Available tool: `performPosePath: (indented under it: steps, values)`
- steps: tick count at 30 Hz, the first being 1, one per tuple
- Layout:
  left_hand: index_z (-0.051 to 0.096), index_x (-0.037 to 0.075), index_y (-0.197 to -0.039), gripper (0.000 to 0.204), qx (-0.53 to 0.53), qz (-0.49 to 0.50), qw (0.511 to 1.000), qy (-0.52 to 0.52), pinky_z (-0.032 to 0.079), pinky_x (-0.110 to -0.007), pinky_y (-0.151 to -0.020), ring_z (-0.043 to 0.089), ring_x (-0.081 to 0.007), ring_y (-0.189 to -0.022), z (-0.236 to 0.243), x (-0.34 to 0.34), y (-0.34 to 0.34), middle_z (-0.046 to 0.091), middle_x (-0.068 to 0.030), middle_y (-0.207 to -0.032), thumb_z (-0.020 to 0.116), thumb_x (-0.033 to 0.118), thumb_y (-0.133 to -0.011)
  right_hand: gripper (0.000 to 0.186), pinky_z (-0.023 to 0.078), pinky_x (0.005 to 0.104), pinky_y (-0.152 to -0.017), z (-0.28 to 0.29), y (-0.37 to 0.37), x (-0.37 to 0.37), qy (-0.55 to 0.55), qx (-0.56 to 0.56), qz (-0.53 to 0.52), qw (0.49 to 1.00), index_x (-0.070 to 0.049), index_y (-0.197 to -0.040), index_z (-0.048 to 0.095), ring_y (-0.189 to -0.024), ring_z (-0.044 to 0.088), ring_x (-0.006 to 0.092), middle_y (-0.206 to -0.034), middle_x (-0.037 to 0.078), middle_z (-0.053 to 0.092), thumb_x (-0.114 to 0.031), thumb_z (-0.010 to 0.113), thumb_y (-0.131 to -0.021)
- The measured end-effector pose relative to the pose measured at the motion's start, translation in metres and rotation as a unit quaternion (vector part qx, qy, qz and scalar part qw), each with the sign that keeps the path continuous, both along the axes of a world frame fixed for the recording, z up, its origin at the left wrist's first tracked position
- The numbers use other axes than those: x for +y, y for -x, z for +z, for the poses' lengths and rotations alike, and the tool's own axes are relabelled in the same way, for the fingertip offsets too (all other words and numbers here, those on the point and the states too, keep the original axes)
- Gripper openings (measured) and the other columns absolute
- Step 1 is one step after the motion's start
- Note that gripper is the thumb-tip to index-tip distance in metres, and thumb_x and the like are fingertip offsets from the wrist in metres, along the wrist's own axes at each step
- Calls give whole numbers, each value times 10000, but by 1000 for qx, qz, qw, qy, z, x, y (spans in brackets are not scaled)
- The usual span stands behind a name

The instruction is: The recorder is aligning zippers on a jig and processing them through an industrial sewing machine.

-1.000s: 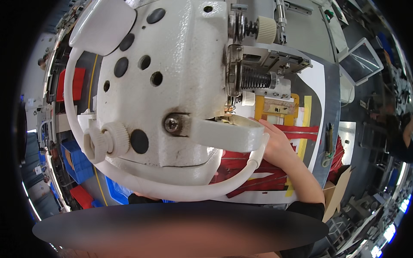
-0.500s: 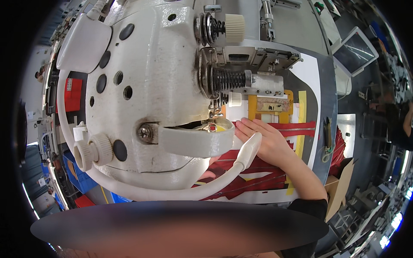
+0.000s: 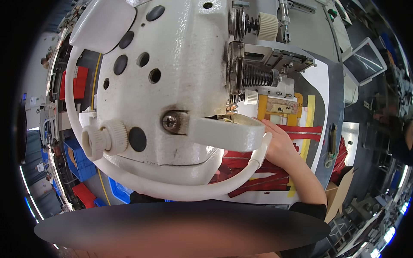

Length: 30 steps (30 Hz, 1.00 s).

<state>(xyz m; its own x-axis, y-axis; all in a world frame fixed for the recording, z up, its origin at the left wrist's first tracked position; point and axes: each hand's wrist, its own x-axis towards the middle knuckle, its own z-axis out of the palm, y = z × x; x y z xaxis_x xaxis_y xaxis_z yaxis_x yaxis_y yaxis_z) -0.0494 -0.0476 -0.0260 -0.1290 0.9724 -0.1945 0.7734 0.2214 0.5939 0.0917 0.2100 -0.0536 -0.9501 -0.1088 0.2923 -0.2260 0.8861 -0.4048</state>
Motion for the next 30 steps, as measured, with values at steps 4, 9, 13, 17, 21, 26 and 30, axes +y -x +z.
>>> performPosePath:
  steps: [4, 9, 13, 17, 21, 26, 30]
  values:
    - [462, 93, -1368, 445, 3, 3, 1000, 5, 320, -381, -1105, 407, -249, -1317, 1, 1, -1, 430, -104, -1428, 476, 246, -951, 303, 474, 419, -983, 1, 1, 1, -1, 7, 4, 1000, -14, -949, 645, -1091, 604, 267, -1085, 129, 648, -99, 637, -658]
    - [459, 92, -1372, 444, 6, 2, 1000, 12, 318, -378, -1107, 401, -246, -1323, 3, 2, -2, 424, -104, -1433, 474, 234, -952, 296, 474, 421, -982, -1, -1, 1, -1, -9, -4, 1000, -3, -943, 645, -1111, 596, 268, -1088, 130, 644, -96, 634, -662]
    - [456, 91, -1375, 444, 9, 2, 1000, 18, 317, -376, -1109, 397, -244, -1327, 7, 3, -2, 420, -105, -1438, 472, 224, -952, 303, 472, 419, -983, 2, 1, -1, 10, 0, -7, 1000, 4, -954, 642, -1141, 580, 265, -1095, 130, 637, -96, 632, -668]
    - [453, 90, -1379, 444, 12, -3, 1000, 22, 315, -374, -1110, 393, -242, -1332, 12, 7, -1, 416, -105, -1442, 470, 214, -953, 319, 465, 411, -987, 3, -2, 1, -17, -7, 0, 1000, -8, -990, 639, -1164, 567, 259, -1125, 120, 632, -98, 629, -685]
    - [450, 89, -1382, 444, 15, -14, 999, 31, 314, -372, -1112, 388, -240, -1337, 15, 8, -2, 412, -106, -1446, 468, 204, -954, 325, 459, 405, -987, 2, -1, -2, -40, 0, -1, 999, -30, -1047, 642, -1179, 560, 250, -1168, 93, 628, -99, 613, -730]
    - [447, 87, -1386, 444, 23, -37, 998, 35, 312, -370, -1114, 383, -238, -1343, 20, 17, 2, 407, -106, -1451, 465, 192, -955, 400, 451, 388, -999, 15, 0, -2, -43, 16, -7, 999, -43, -1161, 622, -1191, 552, 239, -1234, 75, 604, -116, 603, -768]
    - [444, 87, -1389, 444, 27, -56, 997, 41, 310, -368, -1116, 379, -236, -1347, 20, 27, 5, 402, -107, -1455, 463, 182, -955, 399, 439, 386, -1021, 5, -5, 0, 23, -3, -24, 999, -42, -1172, 617, -1198, 547, 233, -1248, 75, 598, -108, 595, -780]
